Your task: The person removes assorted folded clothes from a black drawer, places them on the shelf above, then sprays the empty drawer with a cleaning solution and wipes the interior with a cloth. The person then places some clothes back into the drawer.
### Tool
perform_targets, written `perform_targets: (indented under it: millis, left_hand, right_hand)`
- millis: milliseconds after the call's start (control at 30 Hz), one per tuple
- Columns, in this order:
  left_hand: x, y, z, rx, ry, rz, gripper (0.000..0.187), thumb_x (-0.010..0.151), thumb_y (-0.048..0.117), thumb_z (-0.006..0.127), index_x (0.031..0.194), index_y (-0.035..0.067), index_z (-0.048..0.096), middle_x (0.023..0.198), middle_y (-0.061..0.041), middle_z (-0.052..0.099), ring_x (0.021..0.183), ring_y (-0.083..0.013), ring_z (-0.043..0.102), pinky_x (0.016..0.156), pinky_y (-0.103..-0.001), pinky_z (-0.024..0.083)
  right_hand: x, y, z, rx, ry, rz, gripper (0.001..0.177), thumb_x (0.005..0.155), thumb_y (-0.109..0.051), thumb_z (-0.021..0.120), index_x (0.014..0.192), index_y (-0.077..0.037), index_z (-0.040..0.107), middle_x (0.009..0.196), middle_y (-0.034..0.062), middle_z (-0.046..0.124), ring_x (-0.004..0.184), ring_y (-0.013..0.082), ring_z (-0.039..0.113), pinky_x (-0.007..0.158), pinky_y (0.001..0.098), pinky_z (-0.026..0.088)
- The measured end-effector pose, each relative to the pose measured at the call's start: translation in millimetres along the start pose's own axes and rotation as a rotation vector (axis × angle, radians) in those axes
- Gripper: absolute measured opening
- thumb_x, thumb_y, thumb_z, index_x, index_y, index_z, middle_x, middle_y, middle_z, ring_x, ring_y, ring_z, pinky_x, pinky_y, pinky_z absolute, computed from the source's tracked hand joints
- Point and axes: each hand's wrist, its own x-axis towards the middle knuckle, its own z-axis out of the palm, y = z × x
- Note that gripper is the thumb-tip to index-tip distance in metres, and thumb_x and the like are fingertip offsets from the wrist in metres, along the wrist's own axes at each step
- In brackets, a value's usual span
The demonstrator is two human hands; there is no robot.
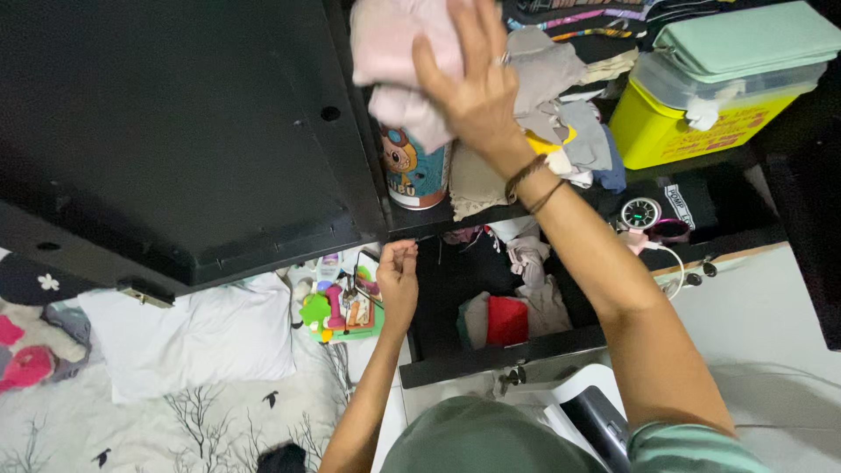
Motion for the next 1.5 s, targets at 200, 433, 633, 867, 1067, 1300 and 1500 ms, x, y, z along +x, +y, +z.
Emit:
perform_targets:
  millis: [200, 433, 633, 867, 1067, 1300, 1500]
  left_hand:
    - [-2, 104, 26, 0.598, -0.202, 0.770, 0.025, 0.091, 0.008, 0.071, 0.115, 0.004, 0.066, 0.128, -0.018, 0.062, 0.122, -0.0369, 0.061, 0.106, -0.047, 0.049]
    - [94, 185, 71, 1.008, -0.228, 0.987, 0.072, 0.090, 0.035, 0.072, 0.144, -0.007, 0.051, 0.150, -0.033, 0.045, 0.144, -0.0480, 0.040, 0.122, -0.057, 0.031]
    - [148, 199, 83, 1.055, -0.006, 1.095, 0.084, 0.098, 0.060, 0.066, 0.142, -0.010, 0.051, 0.132, -0.029, 0.059, 0.129, -0.0449, 0.054, 0.117, -0.055, 0.034]
    - [149, 197, 83, 1.251, -0.151, 0.664, 0.081, 0.089, 0.060, 0.069, 0.129, -0.009, 0.059, 0.111, -0.026, 0.063, 0.111, -0.0418, 0.059, 0.105, -0.052, 0.040]
    - [91, 214, 78, 1.422, -0.057, 0.891, 0.077, 0.071, 0.047, 0.077, 0.125, -0.006, 0.060, 0.118, -0.027, 0.061, 0.117, -0.0421, 0.055, 0.110, -0.053, 0.037]
    - [83, 229, 73, 1.162, -0.068, 0.939, 0.079, 0.089, 0.023, 0.085, 0.149, -0.006, 0.043, 0.139, -0.029, 0.048, 0.130, -0.0460, 0.047, 0.114, -0.058, 0.037]
    - [81, 232, 72, 1.106, -0.043, 0.971, 0.079, 0.090, 0.020, 0.082, 0.154, 0.000, 0.041, 0.149, -0.030, 0.040, 0.138, -0.0469, 0.043, 0.118, -0.059, 0.036]
  right_hand:
    - [18, 22, 12, 0.078, 0.000, 0.193, 0.072, 0.084, 0.003, 0.069, 0.150, -0.021, 0.054, 0.145, 0.0243, 0.047, 0.130, 0.0522, 0.051, 0.100, 0.0545, 0.057]
    - [21, 26, 6, 0.156, 0.015, 0.249, 0.068, 0.086, 0.005, 0.074, 0.147, -0.020, 0.057, 0.128, 0.0221, 0.051, 0.117, 0.0496, 0.054, 0.089, 0.0550, 0.052]
    - [27, 33, -5, 0.269, -0.048, 0.251, 0.071, 0.081, 0.007, 0.071, 0.146, -0.016, 0.059, 0.129, 0.0227, 0.052, 0.111, 0.0466, 0.055, 0.085, 0.0543, 0.052]
    - [23, 19, -11, 0.266, -0.129, 0.037, 0.056, 0.089, 0.003, 0.072, 0.140, -0.016, 0.064, 0.157, 0.0192, 0.043, 0.143, 0.0423, 0.047, 0.106, 0.0465, 0.057]
    - [15, 15, -17, 0.412, -0.234, -0.068, 0.047, 0.095, 0.001, 0.069, 0.139, -0.014, 0.065, 0.160, 0.0195, 0.039, 0.152, 0.0416, 0.040, 0.112, 0.0437, 0.055]
    - [20, 11, -11, 0.574, -0.343, -0.126, 0.052, 0.097, -0.018, 0.076, 0.146, -0.011, 0.061, 0.169, 0.0192, 0.037, 0.157, 0.0414, 0.035, 0.127, 0.0491, 0.039]
    - [14, 22, -36, 0.616, -0.343, -0.109, 0.067, 0.102, -0.030, 0.080, 0.158, -0.008, 0.050, 0.169, 0.0195, 0.033, 0.157, 0.0429, 0.031, 0.131, 0.0573, 0.026]
